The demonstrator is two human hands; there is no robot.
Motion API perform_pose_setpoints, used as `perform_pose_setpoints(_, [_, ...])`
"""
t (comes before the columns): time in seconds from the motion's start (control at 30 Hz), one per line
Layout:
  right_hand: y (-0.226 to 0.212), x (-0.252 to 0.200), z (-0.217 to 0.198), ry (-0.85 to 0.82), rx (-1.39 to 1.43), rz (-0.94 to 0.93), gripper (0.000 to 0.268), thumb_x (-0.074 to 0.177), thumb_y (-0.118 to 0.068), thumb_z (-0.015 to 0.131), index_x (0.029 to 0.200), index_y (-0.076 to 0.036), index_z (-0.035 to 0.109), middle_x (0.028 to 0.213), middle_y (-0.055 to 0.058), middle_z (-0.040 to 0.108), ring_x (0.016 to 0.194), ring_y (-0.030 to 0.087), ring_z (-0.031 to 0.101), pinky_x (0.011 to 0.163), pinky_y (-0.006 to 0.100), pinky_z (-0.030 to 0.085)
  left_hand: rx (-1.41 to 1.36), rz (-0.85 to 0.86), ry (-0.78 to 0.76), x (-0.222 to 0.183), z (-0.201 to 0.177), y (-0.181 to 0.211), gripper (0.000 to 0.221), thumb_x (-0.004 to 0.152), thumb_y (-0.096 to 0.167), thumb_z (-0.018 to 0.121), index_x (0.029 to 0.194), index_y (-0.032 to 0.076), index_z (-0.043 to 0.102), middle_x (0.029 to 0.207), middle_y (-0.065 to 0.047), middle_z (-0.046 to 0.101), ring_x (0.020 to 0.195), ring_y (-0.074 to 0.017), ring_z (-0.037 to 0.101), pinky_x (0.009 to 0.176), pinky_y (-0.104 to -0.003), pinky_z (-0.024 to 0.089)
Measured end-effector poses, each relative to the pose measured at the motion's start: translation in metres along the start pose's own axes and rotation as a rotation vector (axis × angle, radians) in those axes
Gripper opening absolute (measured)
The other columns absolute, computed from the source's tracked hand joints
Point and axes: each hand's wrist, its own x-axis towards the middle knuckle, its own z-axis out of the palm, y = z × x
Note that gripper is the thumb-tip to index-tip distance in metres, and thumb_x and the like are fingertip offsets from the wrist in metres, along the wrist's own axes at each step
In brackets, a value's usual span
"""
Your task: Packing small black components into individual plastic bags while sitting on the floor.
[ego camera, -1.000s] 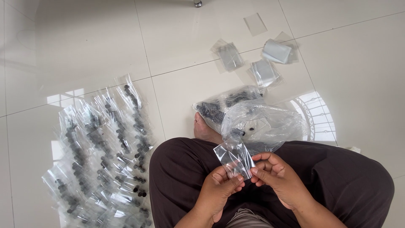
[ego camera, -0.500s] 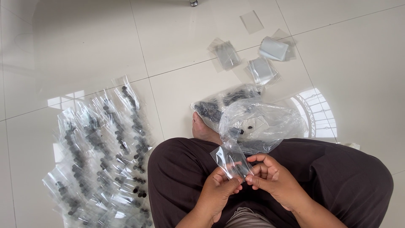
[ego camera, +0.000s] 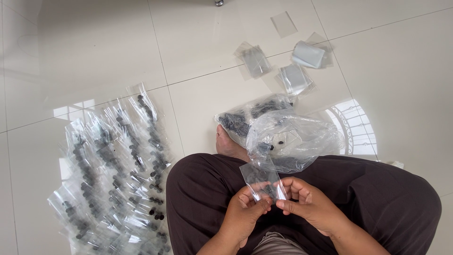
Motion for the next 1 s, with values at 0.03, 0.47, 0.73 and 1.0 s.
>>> perform_pose_setpoints(0.03, [0.0, 0.001, 0.001, 0.032, -0.019, -0.02, 0.043, 0.081, 0.008, 0.077, 0.123, 0.008, 0.071, 0.092, 0.019, 0.072, 0.079, 0.023, 0.065, 0.071, 0.034, 0.057, 0.037, 0.005, -0.012, -0.001, 0.001, 0.001, 0.046, 0.089, -0.01, 0.067, 0.134, 0.001, 0.067, 0.094, -0.01, 0.069, 0.081, -0.0127, 0.063, 0.075, -0.023, 0.052])
perform_pose_setpoints(0.47, [0.002, 0.004, 0.002, 0.104, 0.028, -0.045, 0.038, 0.08, 0.012, 0.077, 0.117, 0.01, 0.073, 0.079, 0.019, 0.071, 0.07, 0.024, 0.065, 0.069, 0.033, 0.054, 0.078, 0.011, 0.007, 0.005, -0.002, -0.013, 0.024, 0.09, -0.01, 0.069, 0.112, -0.002, 0.072, 0.091, -0.01, 0.071, 0.082, -0.0135, 0.064, 0.077, -0.025, 0.053])
perform_pose_setpoints(0.73, [-0.002, 0.004, 0.0, 0.02, 0.002, 0.0, 0.044, 0.081, 0.007, 0.079, 0.124, 0.008, 0.071, 0.091, 0.019, 0.071, 0.079, 0.023, 0.064, 0.072, 0.034, 0.055, 0.027, 0.028, 0.0, 0.007, -0.002, -0.015, 0.048, 0.089, -0.012, 0.066, 0.134, 0.004, 0.064, 0.093, -0.01, 0.069, 0.08, -0.013, 0.061, 0.075, -0.024, 0.052])
perform_pose_setpoints(1.0, [0.005, 0.007, -0.002, 0.059, 0.031, -0.04, 0.038, 0.082, 0.01, 0.074, 0.12, 0.007, 0.071, 0.084, 0.018, 0.07, 0.075, 0.023, 0.064, 0.072, 0.033, 0.052, 0.047, 0.06, -0.098, -0.001, 0.004, -0.006, 0.06, 0.09, -0.009, 0.065, 0.147, 0.007, 0.054, 0.097, -0.009, 0.066, 0.085, -0.0122, 0.06, 0.08, -0.024, 0.051])
